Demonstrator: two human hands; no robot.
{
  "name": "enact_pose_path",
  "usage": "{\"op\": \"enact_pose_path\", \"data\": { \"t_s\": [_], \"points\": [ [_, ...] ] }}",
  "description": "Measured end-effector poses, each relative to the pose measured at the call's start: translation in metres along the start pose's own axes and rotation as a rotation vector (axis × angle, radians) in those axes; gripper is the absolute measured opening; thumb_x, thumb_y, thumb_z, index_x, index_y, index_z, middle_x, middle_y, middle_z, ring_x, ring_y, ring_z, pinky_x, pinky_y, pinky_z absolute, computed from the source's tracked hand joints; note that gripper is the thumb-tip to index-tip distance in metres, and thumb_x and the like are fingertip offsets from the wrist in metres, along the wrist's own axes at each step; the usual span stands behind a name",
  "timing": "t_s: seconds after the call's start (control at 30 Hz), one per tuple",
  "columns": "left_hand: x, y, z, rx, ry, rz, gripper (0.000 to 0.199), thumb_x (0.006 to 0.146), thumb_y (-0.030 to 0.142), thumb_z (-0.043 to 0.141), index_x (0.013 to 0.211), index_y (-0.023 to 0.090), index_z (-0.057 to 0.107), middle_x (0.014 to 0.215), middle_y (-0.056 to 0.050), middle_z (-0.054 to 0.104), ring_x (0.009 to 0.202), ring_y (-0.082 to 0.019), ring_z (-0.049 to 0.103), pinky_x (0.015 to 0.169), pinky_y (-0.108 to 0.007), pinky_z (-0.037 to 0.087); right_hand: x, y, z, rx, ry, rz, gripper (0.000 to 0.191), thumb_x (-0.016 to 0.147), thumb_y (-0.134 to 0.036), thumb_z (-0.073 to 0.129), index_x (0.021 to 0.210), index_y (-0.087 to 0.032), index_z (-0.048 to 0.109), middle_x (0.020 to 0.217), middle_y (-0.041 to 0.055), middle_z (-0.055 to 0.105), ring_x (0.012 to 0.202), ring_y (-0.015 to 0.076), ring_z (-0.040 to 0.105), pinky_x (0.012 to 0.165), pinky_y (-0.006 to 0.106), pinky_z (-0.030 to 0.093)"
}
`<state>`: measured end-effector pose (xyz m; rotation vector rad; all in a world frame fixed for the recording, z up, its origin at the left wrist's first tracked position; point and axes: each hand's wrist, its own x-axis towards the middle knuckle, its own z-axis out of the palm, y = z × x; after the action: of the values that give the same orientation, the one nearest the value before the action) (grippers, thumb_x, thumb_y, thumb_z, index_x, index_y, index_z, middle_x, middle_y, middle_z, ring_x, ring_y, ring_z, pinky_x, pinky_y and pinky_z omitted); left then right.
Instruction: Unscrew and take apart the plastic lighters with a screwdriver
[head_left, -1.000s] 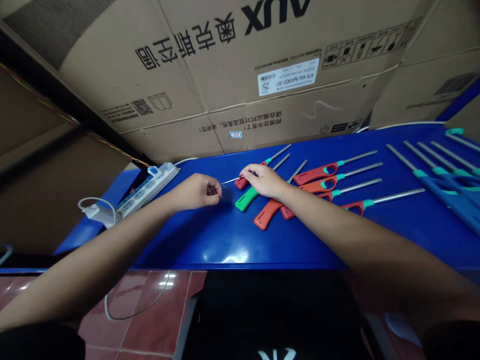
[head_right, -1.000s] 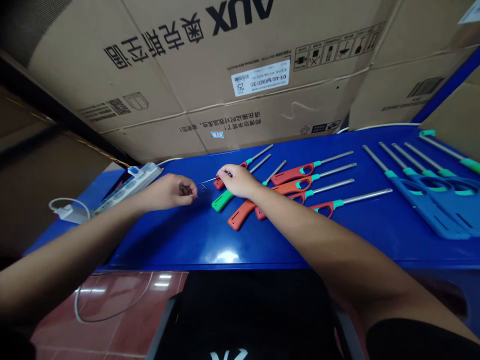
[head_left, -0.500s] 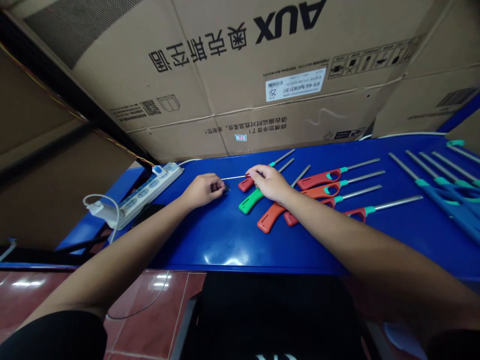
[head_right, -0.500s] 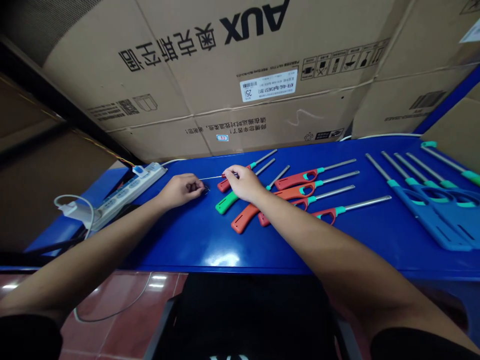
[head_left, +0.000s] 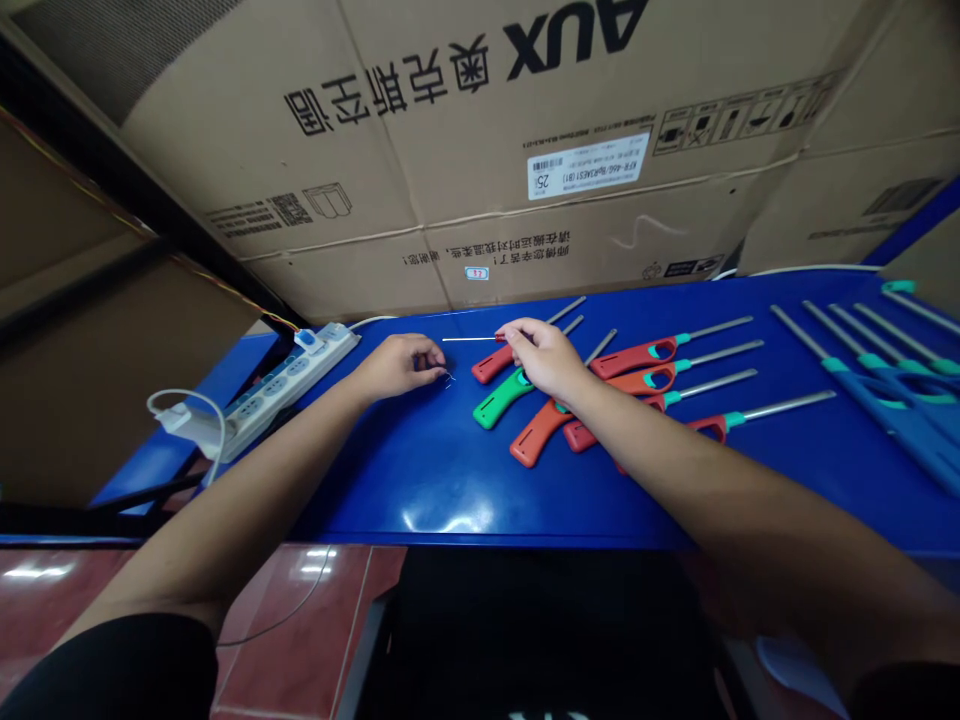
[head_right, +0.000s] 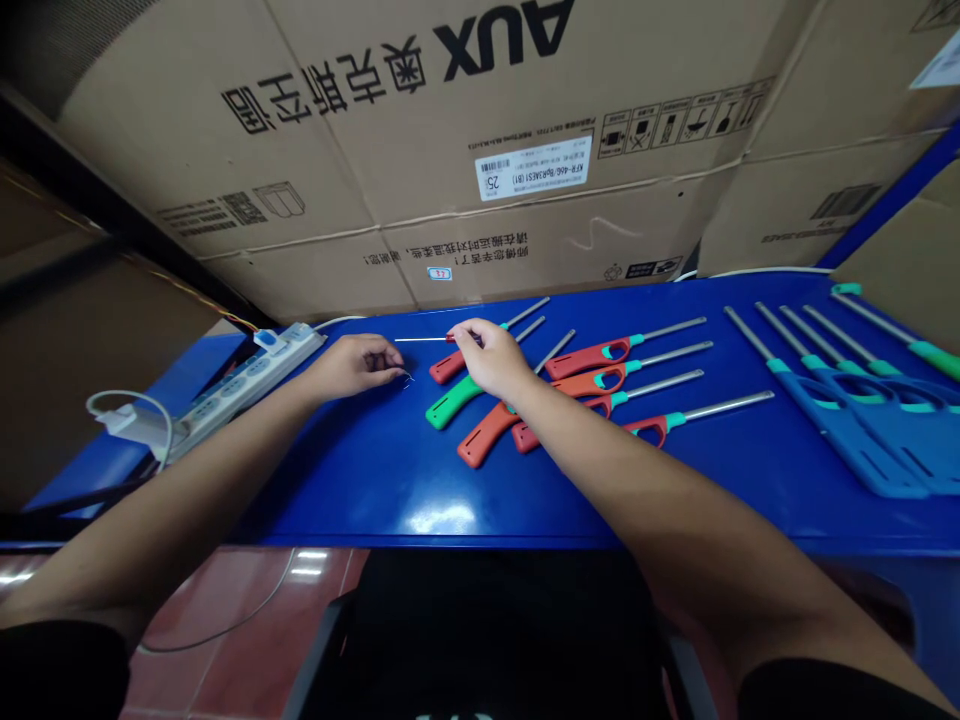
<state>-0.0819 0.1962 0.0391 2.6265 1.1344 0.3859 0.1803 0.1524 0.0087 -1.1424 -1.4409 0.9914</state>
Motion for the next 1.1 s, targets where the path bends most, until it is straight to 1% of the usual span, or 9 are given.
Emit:
{"op": "enact_pose_path", "data": {
  "t_s": [0.2,0.37,0.47,0.57,0.6,0.7,0.77,0.93,1.1],
  "points": [
    [-0.001,0.003,0.002,0.081,-0.056,0.094,0.020,0.083,0.037,0.063,0.083,0.018,0.068,0.079,-0.003,0.066,0.072,-0.014,0.059,0.070,-0.025,0.045,-0.001,0.000,-0.001,0.023,-0.015,0.011,0.023,0.093,-0.039,0.053,0.094,-0.022,0.069,0.067,-0.0006,0.059,0.071,0.0171,0.058,0.068,0.031,0.048],
    [-0.001,0.005,-0.007,0.056,-0.055,0.091,0.022,0.084,0.038,0.062,0.084,0.018,0.071,0.079,-0.004,0.067,0.068,-0.013,0.058,0.069,-0.025,0.045,0.000,0.000,-0.001,0.033,-0.009,0.008,0.022,0.093,-0.035,0.053,0.094,-0.020,0.069,0.070,0.0002,0.061,0.069,0.0162,0.058,0.069,0.032,0.049],
    [0.006,0.008,-0.009,-0.006,0.071,-0.066,0.029,0.087,0.044,0.059,0.086,0.018,0.072,0.078,-0.004,0.070,0.068,-0.014,0.060,0.068,-0.025,0.046,0.002,-0.003,-0.004,0.038,0.020,-0.005,0.023,0.092,-0.038,0.056,0.095,-0.019,0.070,0.074,0.0016,0.065,0.068,0.0159,0.060,0.070,0.033,0.051],
    [0.015,0.021,-0.001,-0.161,0.280,-0.334,0.043,0.097,0.048,0.043,0.092,0.016,0.071,0.081,-0.006,0.073,0.071,-0.016,0.064,0.067,-0.026,0.049,0.002,-0.016,-0.016,0.030,0.052,-0.038,0.025,0.085,-0.041,0.067,0.096,-0.019,0.071,0.078,0.0034,0.070,0.067,0.0167,0.062,0.068,0.034,0.052],
    [0.017,0.028,0.004,-0.216,0.304,-0.364,0.046,0.098,0.048,0.038,0.097,0.015,0.071,0.086,-0.007,0.074,0.074,-0.017,0.065,0.068,-0.027,0.050,0.002,-0.022,-0.022,0.004,0.070,-0.070,0.026,0.082,-0.041,0.071,0.095,-0.019,0.072,0.079,0.0040,0.071,0.066,0.0172,0.063,0.067,0.034,0.052],
    [0.019,0.051,0.019,-0.144,0.159,-0.196,0.039,0.088,0.047,0.060,0.108,0.016,0.071,0.106,-0.009,0.074,0.092,-0.022,0.068,0.082,-0.033,0.052,0.002,-0.044,-0.039,-0.226,0.164,-0.238,0.026,0.078,-0.044,0.076,0.083,-0.019,0.074,0.072,0.0039,0.070,0.064,0.0176,0.061,0.064,0.033,0.046],
    [0.017,0.062,0.027,-0.017,0.083,-0.122,0.046,0.081,0.048,0.068,0.114,0.016,0.070,0.107,-0.010,0.073,0.097,-0.027,0.066,0.086,-0.038,0.050,0.004,-0.057,-0.042,-0.462,0.154,-0.349,0.033,0.081,-0.051,0.072,0.072,-0.019,0.072,0.064,0.0032,0.066,0.061,0.0165,0.057,0.062,0.032,0.041],
    [0.013,0.065,0.040,0.064,0.046,-0.149,0.030,0.079,0.037,0.072,0.103,0.019,0.072,0.094,-0.006,0.073,0.088,-0.024,0.065,0.081,-0.036,0.049,0.019,-0.075,-0.020,-1.035,-0.127,-0.545,0.050,0.092,-0.054,0.052,0.059,-0.018,0.065,0.060,0.0048,0.063,0.059,0.0163,0.051,0.058,0.032,0.025],
    [0.012,0.066,0.042,0.061,0.079,-0.158,0.026,0.076,0.032,0.074,0.098,0.018,0.072,0.094,-0.006,0.073,0.088,-0.024,0.064,0.082,-0.037,0.048,0.026,-0.073,-0.002,-1.136,-0.207,-0.529,0.053,0.096,-0.048,0.042,0.060,-0.018,0.066,0.061,0.0054,0.065,0.058,0.0157,0.050,0.057,0.032,0.022]
  ]
}}
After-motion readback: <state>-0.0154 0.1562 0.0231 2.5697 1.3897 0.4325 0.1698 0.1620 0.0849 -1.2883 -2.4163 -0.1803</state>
